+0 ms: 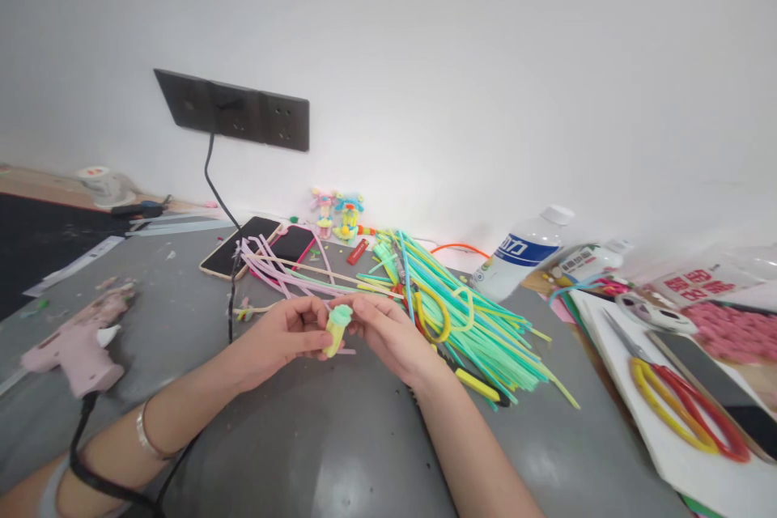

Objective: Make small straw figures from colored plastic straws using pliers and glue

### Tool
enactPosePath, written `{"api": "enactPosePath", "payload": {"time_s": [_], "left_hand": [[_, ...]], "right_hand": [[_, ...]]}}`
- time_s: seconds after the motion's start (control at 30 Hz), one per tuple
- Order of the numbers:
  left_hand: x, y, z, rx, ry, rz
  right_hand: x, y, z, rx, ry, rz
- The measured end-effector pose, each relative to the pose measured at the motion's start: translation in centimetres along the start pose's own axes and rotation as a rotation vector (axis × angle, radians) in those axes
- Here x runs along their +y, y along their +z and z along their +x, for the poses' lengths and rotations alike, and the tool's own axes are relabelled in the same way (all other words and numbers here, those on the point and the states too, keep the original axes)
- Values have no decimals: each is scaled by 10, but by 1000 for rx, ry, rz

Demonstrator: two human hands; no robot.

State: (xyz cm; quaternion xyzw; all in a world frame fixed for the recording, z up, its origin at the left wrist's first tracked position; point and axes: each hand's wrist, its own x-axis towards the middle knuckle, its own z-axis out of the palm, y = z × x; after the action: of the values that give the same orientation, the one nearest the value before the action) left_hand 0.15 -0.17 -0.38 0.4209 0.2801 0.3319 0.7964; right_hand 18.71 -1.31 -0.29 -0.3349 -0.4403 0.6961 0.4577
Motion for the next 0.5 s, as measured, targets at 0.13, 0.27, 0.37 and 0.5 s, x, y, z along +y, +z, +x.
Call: {"api": "enactPosePath", "payload": {"time_s": [0.13,0.27,0.37,0.5], "left_hand": [[-1,-1,0,-11,4,6],[-1,0,1,-4,4,17],[-1,0,1,0,4,25],[-2,-2,1,-17,21,23]], "right_hand": [[0,0,0,3,7,0],[2,-2,-1,26,12,-16],[3,-2,-1,29,11,-20],[3,-4,1,79,-4,-7]]}}
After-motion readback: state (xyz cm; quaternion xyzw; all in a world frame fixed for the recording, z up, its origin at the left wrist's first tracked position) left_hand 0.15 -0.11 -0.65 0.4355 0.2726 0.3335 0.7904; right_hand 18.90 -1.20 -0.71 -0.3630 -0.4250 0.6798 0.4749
